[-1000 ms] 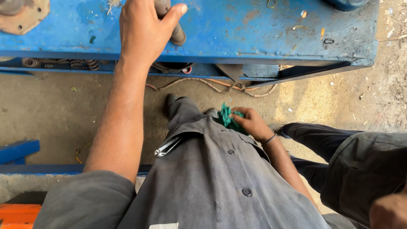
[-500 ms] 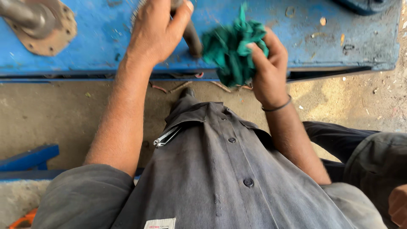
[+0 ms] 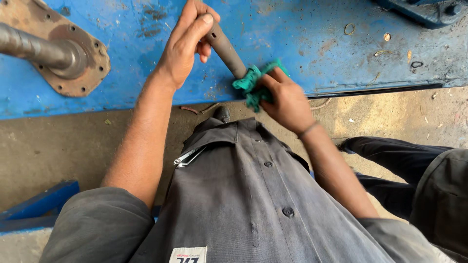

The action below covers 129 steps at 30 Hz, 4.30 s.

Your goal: The person wipes a cylindrical metal rod and a small metal ring with a green cloth on a blue workbench. The person rotates the rod to clean different sections and then cleans the ring before placing both items on the bench.

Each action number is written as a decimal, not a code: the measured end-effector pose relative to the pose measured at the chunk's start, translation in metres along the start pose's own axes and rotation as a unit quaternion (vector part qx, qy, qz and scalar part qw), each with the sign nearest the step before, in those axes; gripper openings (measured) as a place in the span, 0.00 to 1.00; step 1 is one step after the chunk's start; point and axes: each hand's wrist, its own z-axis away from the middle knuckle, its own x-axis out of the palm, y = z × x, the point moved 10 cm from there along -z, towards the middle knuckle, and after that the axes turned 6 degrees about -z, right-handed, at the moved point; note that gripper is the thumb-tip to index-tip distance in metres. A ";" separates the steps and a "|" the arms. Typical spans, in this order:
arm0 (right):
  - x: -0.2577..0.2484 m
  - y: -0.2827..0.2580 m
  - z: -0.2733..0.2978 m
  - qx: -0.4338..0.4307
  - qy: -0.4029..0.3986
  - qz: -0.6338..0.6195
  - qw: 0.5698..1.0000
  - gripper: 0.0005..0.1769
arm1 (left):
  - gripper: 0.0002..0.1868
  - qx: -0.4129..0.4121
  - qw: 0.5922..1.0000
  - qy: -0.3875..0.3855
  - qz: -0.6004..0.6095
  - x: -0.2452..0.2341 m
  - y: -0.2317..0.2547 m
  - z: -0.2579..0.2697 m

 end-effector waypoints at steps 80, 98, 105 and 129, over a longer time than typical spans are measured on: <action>-0.058 -0.017 0.048 0.033 0.310 0.025 0.950 0.13 | 0.22 0.215 0.923 -0.101 -0.303 0.088 -0.002 0.042; -0.062 0.044 0.099 0.037 0.435 -0.399 0.806 0.11 | 0.24 0.180 0.917 -0.094 -0.345 0.087 0.001 0.037; -0.053 0.002 0.066 -0.001 0.284 -0.264 0.922 0.09 | 0.23 0.192 0.912 -0.086 -0.352 0.086 0.005 0.039; 0.013 0.039 0.042 0.104 0.305 -0.572 0.754 0.05 | 0.21 0.118 0.958 -0.122 -0.232 0.056 -0.010 0.040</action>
